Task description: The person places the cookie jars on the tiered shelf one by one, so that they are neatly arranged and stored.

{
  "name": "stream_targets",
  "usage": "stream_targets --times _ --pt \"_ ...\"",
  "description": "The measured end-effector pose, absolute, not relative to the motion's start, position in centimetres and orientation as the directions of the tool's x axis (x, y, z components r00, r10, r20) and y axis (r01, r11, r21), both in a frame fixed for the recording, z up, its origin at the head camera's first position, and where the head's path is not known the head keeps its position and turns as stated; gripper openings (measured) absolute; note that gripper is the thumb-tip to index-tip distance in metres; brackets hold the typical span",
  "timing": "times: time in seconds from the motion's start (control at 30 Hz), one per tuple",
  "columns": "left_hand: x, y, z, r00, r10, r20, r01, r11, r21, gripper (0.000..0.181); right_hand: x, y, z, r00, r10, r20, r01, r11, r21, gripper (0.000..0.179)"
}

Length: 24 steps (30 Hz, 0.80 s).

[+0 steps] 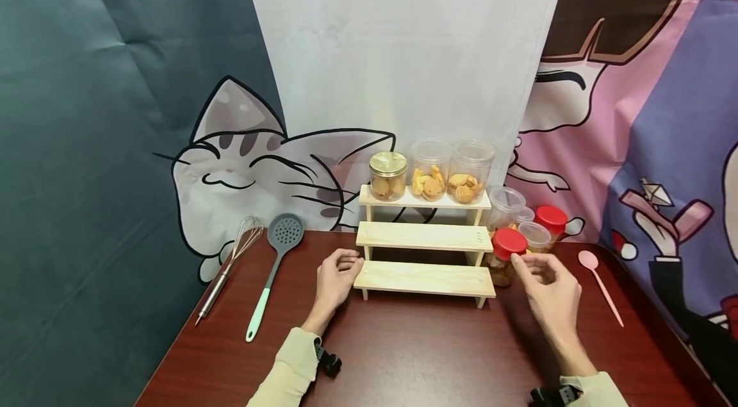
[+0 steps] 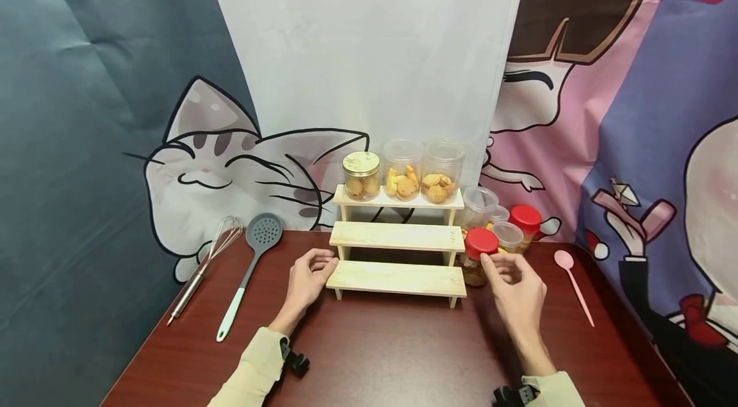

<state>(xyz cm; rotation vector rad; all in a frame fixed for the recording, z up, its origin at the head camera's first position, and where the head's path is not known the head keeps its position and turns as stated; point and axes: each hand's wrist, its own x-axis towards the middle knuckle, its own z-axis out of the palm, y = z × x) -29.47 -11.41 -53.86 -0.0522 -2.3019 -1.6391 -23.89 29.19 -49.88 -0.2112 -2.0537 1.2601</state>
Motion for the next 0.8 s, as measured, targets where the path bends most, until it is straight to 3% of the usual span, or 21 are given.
stream_targets --times 0.1,0.33,0.53,0.8 --pt "-29.4 -11.6 -54.0 -0.953 -0.152 0.264 0.199 0.344 0.917 0.022 -24.4 29.5 -48.5 -0.722 0.412 0.556 -0.249 0.595 -0.764 0.032" --pt "-29.1 -11.8 -54.0 -0.961 -0.132 0.242 0.181 0.361 0.915 0.02 -26.3 30.4 -46.7 -0.802 0.184 0.569 -0.256 0.754 -0.605 0.059" --pt "-28.9 -11.8 -54.3 -0.969 -0.13 0.209 0.153 0.347 0.925 0.015 -27.9 30.5 -46.5 -0.807 0.044 0.589 -0.328 0.796 -0.509 0.066" --pt "-28.9 -11.9 -54.2 -0.973 -0.12 0.198 0.145 0.349 0.926 0.014 -28.5 30.6 -46.7 -0.781 -0.024 0.624 -0.382 0.81 -0.446 0.064"
